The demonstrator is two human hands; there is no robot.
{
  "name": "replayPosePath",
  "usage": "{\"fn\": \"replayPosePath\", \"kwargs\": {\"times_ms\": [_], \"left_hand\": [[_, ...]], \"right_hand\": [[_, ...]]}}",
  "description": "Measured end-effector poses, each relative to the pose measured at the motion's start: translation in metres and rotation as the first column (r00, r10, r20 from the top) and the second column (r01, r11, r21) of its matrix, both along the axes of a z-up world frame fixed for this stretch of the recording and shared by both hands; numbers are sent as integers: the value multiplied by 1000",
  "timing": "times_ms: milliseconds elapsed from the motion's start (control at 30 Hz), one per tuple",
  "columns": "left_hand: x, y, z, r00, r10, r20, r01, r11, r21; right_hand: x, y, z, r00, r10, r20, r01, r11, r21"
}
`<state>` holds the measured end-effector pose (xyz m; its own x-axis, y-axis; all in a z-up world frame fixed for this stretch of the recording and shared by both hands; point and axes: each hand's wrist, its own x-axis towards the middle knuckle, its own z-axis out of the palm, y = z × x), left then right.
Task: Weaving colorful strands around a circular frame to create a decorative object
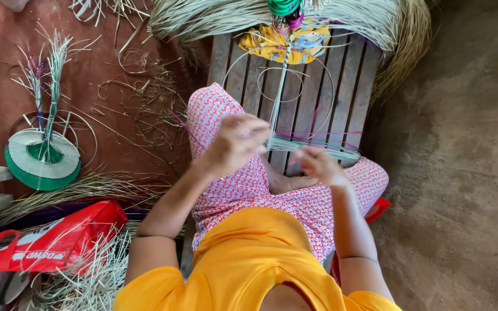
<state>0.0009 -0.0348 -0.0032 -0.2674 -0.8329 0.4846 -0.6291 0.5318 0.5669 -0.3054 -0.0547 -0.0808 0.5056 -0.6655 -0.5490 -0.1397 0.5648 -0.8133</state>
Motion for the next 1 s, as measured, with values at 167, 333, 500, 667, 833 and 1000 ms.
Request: {"fn": "replayPosePath", "kwargs": {"times_ms": [167, 333, 500, 667, 833, 1000], "left_hand": [[-48, 12, -17, 976, -184, 114, 177, 982, 71], [-21, 8, -17, 995, -47, -92, 70, 962, 266], [45, -4, -1, 964, 123, -236, -48, 953, 300], [109, -2, -18, 916, 290, -278, -211, 936, 282], [135, 1, -25, 859, 454, -236, -391, 880, 271], [145, 6, -11, 804, 552, -221, -479, 822, 310]], "right_hand": [[50, -5, 65, 887, 455, -76, -460, 859, -226], [12, -2, 33, 980, 197, -12, -186, 903, -388], [-31, -15, 48, 997, 75, -24, -78, 884, -461], [-77, -25, 70, 999, -51, 4, 47, 886, -461], [-99, -33, 101, 986, -165, -25, 129, 850, -510], [-135, -43, 144, 914, -241, -326, -8, 793, -610]]}}
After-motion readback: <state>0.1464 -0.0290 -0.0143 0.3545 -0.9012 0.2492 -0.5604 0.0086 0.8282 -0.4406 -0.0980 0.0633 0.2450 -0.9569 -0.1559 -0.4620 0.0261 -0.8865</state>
